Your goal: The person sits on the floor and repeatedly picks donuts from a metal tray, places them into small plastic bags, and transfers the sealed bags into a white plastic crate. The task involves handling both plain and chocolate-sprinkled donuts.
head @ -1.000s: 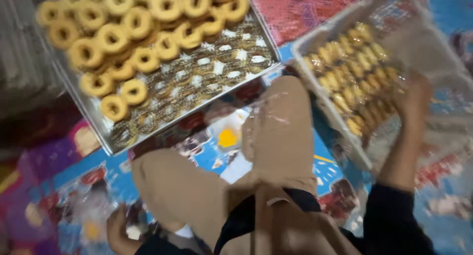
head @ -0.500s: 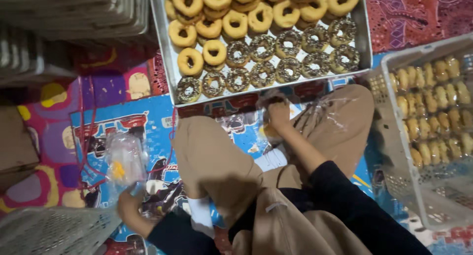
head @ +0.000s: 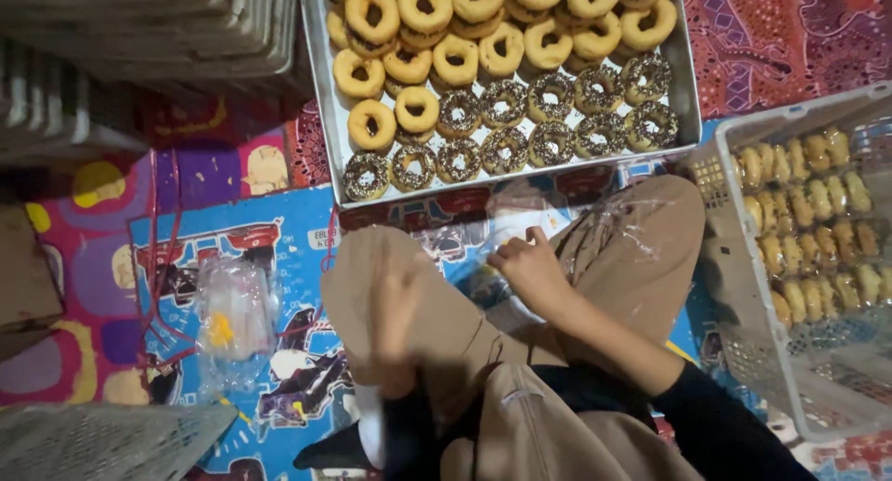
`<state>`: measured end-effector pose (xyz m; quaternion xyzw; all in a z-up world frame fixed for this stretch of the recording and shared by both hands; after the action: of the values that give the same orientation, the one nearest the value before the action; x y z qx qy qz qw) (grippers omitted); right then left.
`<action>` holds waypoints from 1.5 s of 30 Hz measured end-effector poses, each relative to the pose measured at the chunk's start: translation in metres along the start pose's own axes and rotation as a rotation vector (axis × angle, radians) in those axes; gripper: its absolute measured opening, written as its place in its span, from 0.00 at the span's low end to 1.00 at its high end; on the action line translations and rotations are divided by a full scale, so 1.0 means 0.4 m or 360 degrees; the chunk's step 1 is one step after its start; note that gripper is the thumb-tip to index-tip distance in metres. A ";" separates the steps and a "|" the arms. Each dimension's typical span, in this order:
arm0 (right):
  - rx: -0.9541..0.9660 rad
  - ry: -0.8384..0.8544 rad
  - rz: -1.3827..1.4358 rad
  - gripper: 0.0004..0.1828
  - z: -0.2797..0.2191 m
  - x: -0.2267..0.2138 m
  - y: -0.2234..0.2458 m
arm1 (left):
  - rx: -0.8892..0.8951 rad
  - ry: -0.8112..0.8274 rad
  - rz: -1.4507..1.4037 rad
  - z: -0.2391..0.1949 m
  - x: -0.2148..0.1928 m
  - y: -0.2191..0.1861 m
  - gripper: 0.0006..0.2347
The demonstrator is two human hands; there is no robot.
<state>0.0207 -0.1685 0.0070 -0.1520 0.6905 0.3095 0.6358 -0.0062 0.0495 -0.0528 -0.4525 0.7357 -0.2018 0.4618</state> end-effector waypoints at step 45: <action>0.0105 -0.0904 0.0530 0.31 0.060 -0.437 0.065 | 0.1099 0.0315 -0.3651 0.003 0.043 -0.404 0.17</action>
<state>0.0491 -0.1658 0.1831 0.0759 0.5106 0.4167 0.7482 0.0694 -0.0471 0.0535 -0.6788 -0.1561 -0.7157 0.0515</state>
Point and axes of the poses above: each hand's wrist, its own z-axis towards the middle knuckle, its own x-axis out of the palm, y = z × x, the point moved 9 cm from there along z, towards the middle knuckle
